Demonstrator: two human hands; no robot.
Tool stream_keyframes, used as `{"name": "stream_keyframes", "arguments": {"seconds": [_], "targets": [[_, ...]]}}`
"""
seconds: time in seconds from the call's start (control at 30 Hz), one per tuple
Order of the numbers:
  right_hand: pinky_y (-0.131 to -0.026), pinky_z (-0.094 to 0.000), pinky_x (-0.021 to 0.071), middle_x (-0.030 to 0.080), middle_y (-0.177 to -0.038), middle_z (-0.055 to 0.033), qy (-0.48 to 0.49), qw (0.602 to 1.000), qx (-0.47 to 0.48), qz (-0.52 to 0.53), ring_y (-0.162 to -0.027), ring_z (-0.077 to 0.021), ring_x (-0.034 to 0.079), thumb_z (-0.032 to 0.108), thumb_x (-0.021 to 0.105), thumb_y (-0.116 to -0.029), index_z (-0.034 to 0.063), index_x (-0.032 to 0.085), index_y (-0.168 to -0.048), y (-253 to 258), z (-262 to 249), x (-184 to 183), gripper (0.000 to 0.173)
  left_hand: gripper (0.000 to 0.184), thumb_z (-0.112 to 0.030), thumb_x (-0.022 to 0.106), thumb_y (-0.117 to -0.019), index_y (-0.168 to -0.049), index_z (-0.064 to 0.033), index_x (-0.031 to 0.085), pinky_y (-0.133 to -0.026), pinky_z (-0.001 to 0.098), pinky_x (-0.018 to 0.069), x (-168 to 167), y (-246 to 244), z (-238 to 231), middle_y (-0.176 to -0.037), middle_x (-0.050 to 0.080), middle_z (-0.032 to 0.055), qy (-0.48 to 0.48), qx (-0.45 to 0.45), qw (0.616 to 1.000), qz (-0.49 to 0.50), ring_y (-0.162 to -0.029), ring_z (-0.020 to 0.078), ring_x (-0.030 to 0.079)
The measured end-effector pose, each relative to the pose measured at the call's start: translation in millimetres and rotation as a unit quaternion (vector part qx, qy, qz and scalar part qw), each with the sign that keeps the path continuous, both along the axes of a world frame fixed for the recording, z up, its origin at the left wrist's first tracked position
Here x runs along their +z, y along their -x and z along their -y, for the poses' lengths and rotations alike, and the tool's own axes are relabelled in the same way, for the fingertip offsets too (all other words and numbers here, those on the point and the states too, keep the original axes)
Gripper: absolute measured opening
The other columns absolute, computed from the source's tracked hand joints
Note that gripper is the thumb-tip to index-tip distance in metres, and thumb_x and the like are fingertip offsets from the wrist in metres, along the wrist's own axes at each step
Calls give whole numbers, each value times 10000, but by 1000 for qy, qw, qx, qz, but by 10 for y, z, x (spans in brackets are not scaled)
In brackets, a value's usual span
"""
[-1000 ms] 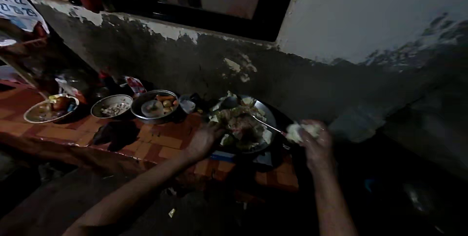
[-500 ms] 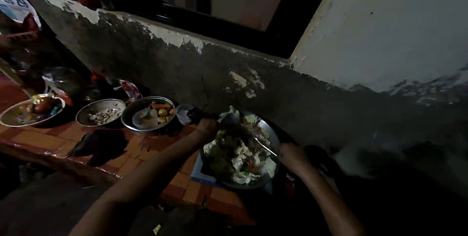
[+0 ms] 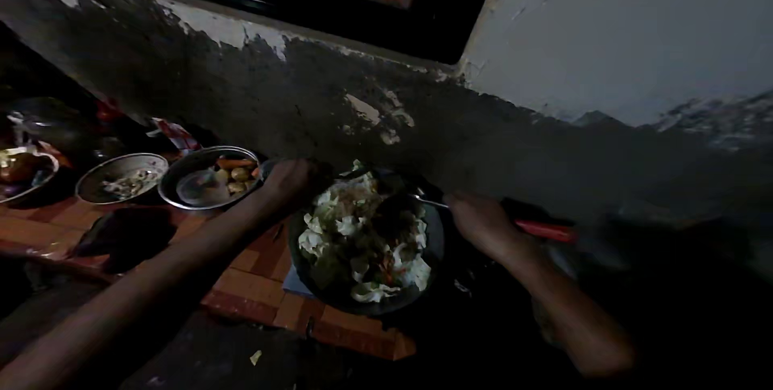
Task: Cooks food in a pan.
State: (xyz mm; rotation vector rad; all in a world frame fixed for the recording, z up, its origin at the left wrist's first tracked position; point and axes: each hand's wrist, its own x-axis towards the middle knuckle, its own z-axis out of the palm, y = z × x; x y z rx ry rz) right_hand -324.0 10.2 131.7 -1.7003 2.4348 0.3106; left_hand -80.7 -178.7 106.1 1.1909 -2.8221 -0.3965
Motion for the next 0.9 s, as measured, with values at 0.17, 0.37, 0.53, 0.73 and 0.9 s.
{"name": "stream_keyframes", "arguments": {"seconds": [0.17,0.37,0.53,0.73,0.9], "targets": [[-858,-597,552,695,-1128,-225,23,996,-40,-72,-1039,-429,690,103,564,-1048,58,652,-1280,88,-159,388,252,192,-184,670,-993,-1167,-134,734,-834,546,559,277,-226,75,-1037,727,121,106,-74,986,102,-970,347,704],[-911,-572,537,662,-1206,-274,-75,985,-108,-109,-1142,-451,653,39,466,-1066,-57,615,-1298,-306,322,166,292,286,68,518,-988,-1239,27,650,-991,571,485,199,23,-175,-1232,644,231,80,-163,955,235,-1167,437,610],[-977,-571,503,603,-1316,-308,-194,970,-99,-109,-1237,-461,596,-54,466,-1020,-133,602,-1271,-660,617,-15,295,281,112,432,-1002,-1240,167,571,-1074,553,447,-11,215,-261,-1313,571,304,60,-233,902,358,-1260,470,553],[-1048,-664,421,581,-1348,-336,-259,963,-67,28,-1293,-499,549,82,477,-1066,-97,582,-1308,-318,550,-211,319,235,75,513,-996,-1194,126,629,-1048,632,430,-172,120,6,-1243,622,319,-19,-243,931,273,-1234,513,561],[-1051,-627,442,625,-1315,-291,-221,965,-28,137,-1250,-446,593,145,502,-1073,-18,646,-1320,-34,744,-692,329,247,-47,509,-1040,-1201,90,637,-972,620,487,-408,54,254,-1213,647,301,-16,-203,954,220,-1165,496,613]]}}
